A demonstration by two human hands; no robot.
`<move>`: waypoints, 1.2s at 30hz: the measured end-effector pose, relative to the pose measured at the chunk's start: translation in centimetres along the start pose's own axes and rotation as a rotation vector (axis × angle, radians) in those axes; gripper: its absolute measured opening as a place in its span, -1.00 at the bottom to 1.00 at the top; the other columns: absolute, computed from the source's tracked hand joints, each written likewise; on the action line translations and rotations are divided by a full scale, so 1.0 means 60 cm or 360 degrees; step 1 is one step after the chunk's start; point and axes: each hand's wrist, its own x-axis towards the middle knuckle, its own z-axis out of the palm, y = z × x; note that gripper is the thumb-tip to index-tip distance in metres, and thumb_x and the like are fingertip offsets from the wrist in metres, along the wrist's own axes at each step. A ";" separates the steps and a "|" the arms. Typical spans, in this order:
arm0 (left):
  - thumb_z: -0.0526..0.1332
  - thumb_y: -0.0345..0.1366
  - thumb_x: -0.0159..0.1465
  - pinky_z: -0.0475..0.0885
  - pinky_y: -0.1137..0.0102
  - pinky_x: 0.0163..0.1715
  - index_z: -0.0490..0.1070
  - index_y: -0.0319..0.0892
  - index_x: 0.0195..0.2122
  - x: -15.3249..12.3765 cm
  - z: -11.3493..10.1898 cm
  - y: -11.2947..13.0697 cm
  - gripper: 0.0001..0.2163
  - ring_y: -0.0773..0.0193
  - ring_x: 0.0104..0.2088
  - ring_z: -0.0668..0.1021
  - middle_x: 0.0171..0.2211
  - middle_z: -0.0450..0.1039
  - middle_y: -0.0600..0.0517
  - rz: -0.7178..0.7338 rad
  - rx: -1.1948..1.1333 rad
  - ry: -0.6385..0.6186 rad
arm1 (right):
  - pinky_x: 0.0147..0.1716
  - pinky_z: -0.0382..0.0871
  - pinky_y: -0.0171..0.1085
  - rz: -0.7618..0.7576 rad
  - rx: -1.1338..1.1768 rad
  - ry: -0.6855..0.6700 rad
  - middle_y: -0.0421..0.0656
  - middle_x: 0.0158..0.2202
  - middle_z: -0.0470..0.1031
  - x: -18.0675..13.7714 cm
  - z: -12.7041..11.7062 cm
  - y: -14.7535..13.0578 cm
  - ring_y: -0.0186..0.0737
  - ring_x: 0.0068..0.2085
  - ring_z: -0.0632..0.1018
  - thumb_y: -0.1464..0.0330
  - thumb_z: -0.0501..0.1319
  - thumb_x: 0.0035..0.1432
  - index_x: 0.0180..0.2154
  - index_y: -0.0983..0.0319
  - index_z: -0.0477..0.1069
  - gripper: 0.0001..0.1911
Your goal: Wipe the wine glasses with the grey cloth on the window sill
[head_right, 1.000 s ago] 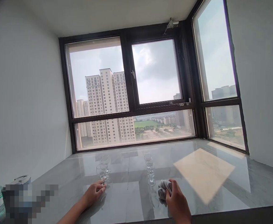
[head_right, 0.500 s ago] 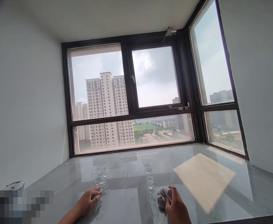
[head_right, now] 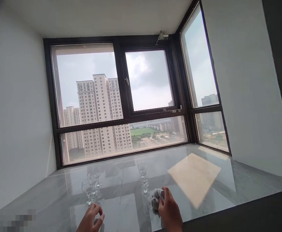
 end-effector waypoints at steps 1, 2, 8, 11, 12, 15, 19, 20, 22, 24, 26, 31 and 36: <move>0.08 -0.12 0.29 0.42 0.24 0.11 0.52 -0.02 -0.21 0.005 0.008 0.039 -0.75 0.05 0.04 0.53 -0.05 0.52 -0.06 0.0091 -0.0035 -0.0067 | -0.25 0.44 -0.20 -0.0006 -0.0017 0.0010 -0.03 -0.05 0.59 -0.001 -0.003 -0.004 -0.06 -0.16 0.65 0.30 0.01 0.22 -0.05 0.12 0.30 -0.73; 0.10 -0.16 0.26 0.38 0.23 0.16 0.53 -0.02 -0.12 0.013 0.019 0.079 -0.73 0.05 0.10 0.50 0.03 0.50 -0.08 0.0185 -0.0063 -0.0134 | -0.24 0.44 -0.19 -0.0012 -0.0031 0.0024 -0.03 -0.06 0.59 -0.002 -0.006 -0.008 -0.05 -0.15 0.65 0.31 0.01 0.22 -0.05 0.13 0.30 -0.73; 0.01 -0.14 0.36 0.10 -0.05 0.34 0.36 0.11 0.29 0.095 0.106 0.247 -0.52 -0.08 0.36 0.21 0.40 0.18 -0.05 0.0537 -0.0057 -0.0407 | -0.15 0.49 -0.20 -0.0029 0.0020 0.0093 -0.07 -0.08 0.62 0.000 -0.010 -0.015 -0.07 -0.09 0.65 0.36 0.11 0.14 -0.07 0.11 0.34 -0.71; -0.05 -0.11 0.38 0.15 -0.09 0.29 0.37 0.14 0.28 0.123 0.133 0.271 -0.52 -0.11 0.30 0.27 0.37 0.24 -0.04 0.0573 -0.0043 -0.0425 | -0.09 0.49 -0.19 -0.0009 0.0035 0.0113 -0.06 -0.06 0.62 0.003 -0.006 -0.011 -0.06 -0.06 0.65 0.39 0.16 0.09 -0.07 0.11 0.35 -0.68; -0.05 -0.11 0.38 0.15 -0.09 0.27 0.38 0.15 0.28 0.127 0.136 0.272 -0.52 -0.12 0.28 0.28 0.36 0.27 -0.03 0.0577 -0.0048 -0.0431 | -0.08 0.49 -0.20 -0.0005 0.0034 0.0114 -0.06 -0.05 0.62 0.003 -0.005 -0.009 -0.05 -0.05 0.65 0.39 0.17 0.09 -0.06 0.11 0.36 -0.67; -0.02 -0.08 0.37 0.11 -0.11 0.28 0.39 0.16 0.27 0.123 0.130 0.260 -0.53 -0.15 0.28 0.27 0.34 0.31 -0.02 0.0601 -0.0041 -0.0402 | -0.08 0.48 -0.21 -0.0010 0.0021 0.0084 -0.06 -0.04 0.61 0.002 -0.007 -0.007 -0.07 -0.04 0.65 0.38 0.14 0.13 -0.05 0.10 0.34 -0.69; 0.01 -0.05 0.34 0.12 -0.06 0.27 0.40 0.14 0.26 0.105 0.097 0.210 -0.52 -0.13 0.26 0.29 0.32 0.34 0.00 0.0554 0.0021 -0.0340 | -0.15 0.46 -0.22 0.0011 -0.0001 0.0021 -0.07 -0.05 0.60 -0.002 -0.010 -0.007 -0.09 -0.07 0.64 0.35 0.08 0.18 -0.03 0.08 0.31 -0.70; 0.01 -0.04 0.34 0.12 -0.05 0.27 0.41 0.14 0.25 0.102 0.088 0.192 -0.52 -0.12 0.26 0.30 0.31 0.35 0.00 0.0516 0.0043 -0.0328 | -0.18 0.46 -0.22 0.0019 -0.0006 0.0014 -0.08 -0.05 0.60 -0.002 -0.010 -0.006 -0.08 -0.09 0.64 0.34 0.07 0.19 -0.03 0.08 0.31 -0.71; 0.01 -0.04 0.34 0.12 -0.03 0.28 0.42 0.12 0.25 0.099 0.068 0.153 -0.51 -0.11 0.26 0.31 0.31 0.36 -0.01 0.0423 0.0099 -0.0297 | -0.22 0.44 -0.22 0.0024 -0.0008 -0.0002 -0.08 -0.06 0.60 -0.003 -0.009 -0.004 -0.07 -0.12 0.64 0.31 0.05 0.21 -0.04 0.07 0.30 -0.73; 0.02 -0.06 0.32 0.13 -0.01 0.28 0.43 0.10 0.24 0.103 0.050 0.114 -0.51 -0.10 0.26 0.32 0.30 0.37 -0.01 0.0324 0.0167 -0.0270 | -0.24 0.44 -0.21 0.0015 -0.0003 -0.0009 -0.07 -0.06 0.59 -0.003 -0.007 -0.002 -0.05 -0.13 0.65 0.28 0.03 0.22 -0.04 0.07 0.29 -0.73; 0.02 -0.06 0.32 0.15 -0.01 0.27 0.43 0.07 0.25 0.111 0.036 0.080 -0.50 -0.10 0.27 0.33 0.31 0.37 -0.03 0.0217 0.0236 -0.0246 | -0.24 0.45 -0.19 -0.0001 0.0008 0.0002 -0.05 -0.06 0.59 -0.002 -0.005 0.001 -0.03 -0.12 0.65 0.25 0.02 0.21 -0.05 0.08 0.29 -0.73; -0.01 -0.06 0.33 0.13 -0.03 0.30 0.35 -0.04 0.32 0.140 0.036 0.031 -0.44 -0.13 0.35 0.25 0.37 0.27 -0.08 -0.0067 0.0332 -0.0207 | -0.22 0.48 -0.21 -0.0039 0.0075 0.0045 -0.05 -0.10 0.61 0.001 -0.003 0.005 -0.04 -0.11 0.66 0.23 0.03 0.18 -0.08 0.08 0.30 -0.73; -0.03 -0.02 0.36 0.01 -0.08 0.36 0.23 -0.07 0.39 0.154 0.055 0.022 -0.40 -0.14 0.42 0.15 0.44 0.11 -0.13 -0.0206 0.0309 -0.0231 | -0.23 0.48 -0.18 -0.0027 0.0037 0.0038 -0.04 -0.10 0.61 0.001 -0.003 0.004 -0.02 -0.13 0.66 0.21 0.01 0.18 -0.09 0.08 0.29 -0.73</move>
